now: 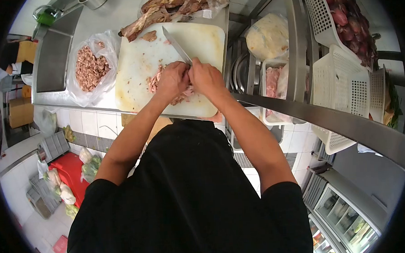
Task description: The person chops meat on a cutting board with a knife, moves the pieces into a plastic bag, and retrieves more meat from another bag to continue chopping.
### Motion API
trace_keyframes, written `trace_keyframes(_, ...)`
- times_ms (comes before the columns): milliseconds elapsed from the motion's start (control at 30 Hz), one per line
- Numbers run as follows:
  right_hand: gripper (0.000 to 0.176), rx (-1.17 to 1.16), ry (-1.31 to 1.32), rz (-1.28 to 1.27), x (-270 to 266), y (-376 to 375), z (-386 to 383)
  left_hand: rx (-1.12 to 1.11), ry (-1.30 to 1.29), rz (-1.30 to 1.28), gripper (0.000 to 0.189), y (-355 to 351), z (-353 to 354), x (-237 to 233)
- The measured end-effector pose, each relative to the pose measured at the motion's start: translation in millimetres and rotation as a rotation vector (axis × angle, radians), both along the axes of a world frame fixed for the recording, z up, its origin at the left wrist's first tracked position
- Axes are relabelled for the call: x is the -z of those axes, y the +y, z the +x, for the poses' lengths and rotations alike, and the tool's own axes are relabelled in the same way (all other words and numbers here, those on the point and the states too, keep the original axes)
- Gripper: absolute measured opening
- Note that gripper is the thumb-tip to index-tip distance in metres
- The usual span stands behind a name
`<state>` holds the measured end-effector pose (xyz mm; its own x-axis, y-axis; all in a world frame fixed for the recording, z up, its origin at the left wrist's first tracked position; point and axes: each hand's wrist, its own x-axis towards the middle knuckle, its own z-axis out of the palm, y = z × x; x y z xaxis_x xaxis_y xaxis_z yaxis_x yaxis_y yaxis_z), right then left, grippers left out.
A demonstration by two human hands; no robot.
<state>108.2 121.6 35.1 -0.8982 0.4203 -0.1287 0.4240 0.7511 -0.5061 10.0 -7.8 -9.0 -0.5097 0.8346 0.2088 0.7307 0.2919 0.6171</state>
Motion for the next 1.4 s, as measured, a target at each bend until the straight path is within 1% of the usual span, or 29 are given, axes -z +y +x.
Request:
trace_keyframes(33,0.027,0.004,0.004,0.002,-4.0,0.2,2.3,0.003,-0.014,0.044,0.017,-1.5,-1.0,-0.8)
trace_keyframes(100,0.026,0.067,-0.081,-0.051,-21.6,3.6,15.5,0.009,-0.03,0.094,0.019,-2.4,-4.2,-3.7)
trace_keyframes(167,0.025,0.056,-0.113,-0.046,-47.5,3.9,45.0,-0.052,-0.005,0.133,0.021,-5.9,-2.9,-8.3)
trace_keyframes(233,0.024,0.042,-0.144,-0.045,-68.7,-3.8,77.9,-0.055,-0.017,0.095,0.018,-7.1,-1.1,-6.7)
trace_keyframes(300,0.023,0.007,-0.301,-0.087,-82.6,-9.6,97.3,-0.064,-0.019,0.065,0.016,-3.8,-2.8,-3.2)
trace_keyframes(400,0.023,0.022,-0.3,-0.073,-50.9,-18.8,87.2,-0.047,0.002,0.045,0.015,-4.1,0.5,5.2)
trace_keyframes(467,0.022,0.043,-0.285,-0.068,-21.6,-20.3,51.3,-0.037,0.014,0.098,0.014,-3.5,-0.3,5.1)
trace_keyframes(533,0.024,0.027,-0.148,-0.046,-15.8,-16.1,19.6,-0.036,0.012,0.077,0.014,-3.4,-4.1,6.1)
trace_keyframes(567,0.024,0.033,-0.151,-0.049,-10.8,-12.5,10.6,-0.026,0.0,0.059,0.014,-3.7,-0.6,6.9)
trace_keyframes(633,0.027,-0.017,-0.069,-0.037,-7.7,-3.1,-6.1,-0.043,-0.01,0.085,0.014,-4.5,2.6,3.0)
trace_keyframes(700,0.028,-0.015,-0.088,-0.034,-21.7,-1.3,6.9,-0.07,-0.02,0.113,0.014,-5.2,1.2,1.1)
trace_keyframes(767,0.026,0.008,-0.187,-0.06,-57.2,-3.8,37.2,-0.121,0.034,0.125,0.017,-5.7,1.6,4.8)
trace_keyframes(833,0.027,-0.045,-0.292,-0.097,-81.4,-7.8,72.5,-0.126,0.032,0.106,0.018,-7.4,2.5,6.0)
trace_keyframes(867,0.027,-0.047,-0.295,-0.097,-82.1,-14.6,79.8,-0.126,0.036,0.088,0.018,-7.4,2.3,6.0)
trace_keyframes(933,0.026,0.03,-0.347,-0.117,-73.6,-24.6,88.8,-0.12,0.001,0.089,0.018,-7.5,2.5,4.8)
trace_keyframes(967,0.026,0.033,-0.35,-0.12,-54.2,-26.9,83.2,-0.11,-0.035,0.091,0.017,-7.5,3.6,4.3)
trace_keyframes(1000,0.027,0.042,-0.296,-0.099,-24.5,-27.9,67.4,-0.109,-0.034,0.091,0.017,-6.9,3.5,5.5)
trace_keyframes(1033,0.028,0.052,-0.24,-0.08,-6.7,-28.4,49.9,-0.107,-0.038,0.082,0.017,-7.5,4.0,7.7)
trace_keyframes(1100,0.029,0.046,-0.122,-0.08,-2.8,-24.8,17.3,-0.106,-0.035,0.075,0.016,-8.4,3.0,7.5)
trace_keyframes(1167,0.03,0.021,-0.087,-0.051,-1.2,-9.1,4.4,-0.106,0.007,0.102,0.013,-5.5,3.0,4.1)
trace_keyframes(1200,0.031,-0.018,-0.055,-0.023,-2.6,-5.2,0.0,-0.105,0.013,0.107,0.013,-5.1,2.8,3.9)
trace_keyframes(1233,0.031,-0.024,-0.05,-0.018,-16.9,-4.7,0.2,-0.11,0.011,0.108,0.013,-6.1,2.4,4.2)
trace_keyframes(1300,0.032,0.096,-0.072,0.0,-50.8,4.5,12.9,-0.121,0.001,0.113,0.012,-7.1,3.7,4.6)
trace_keyframes(1367,0.032,0.107,-0.062,0.029,-62.4,17.2,22.2,-0.115,0.0,0.102,0.013,-7.9,4.5,2.5)
trace_keyframes(1400,0.029,0.146,0.026,0.019,-64.9,21.9,25.5,-0.115,0.0,0.103,0.013,-7.4,4.6,3.7)
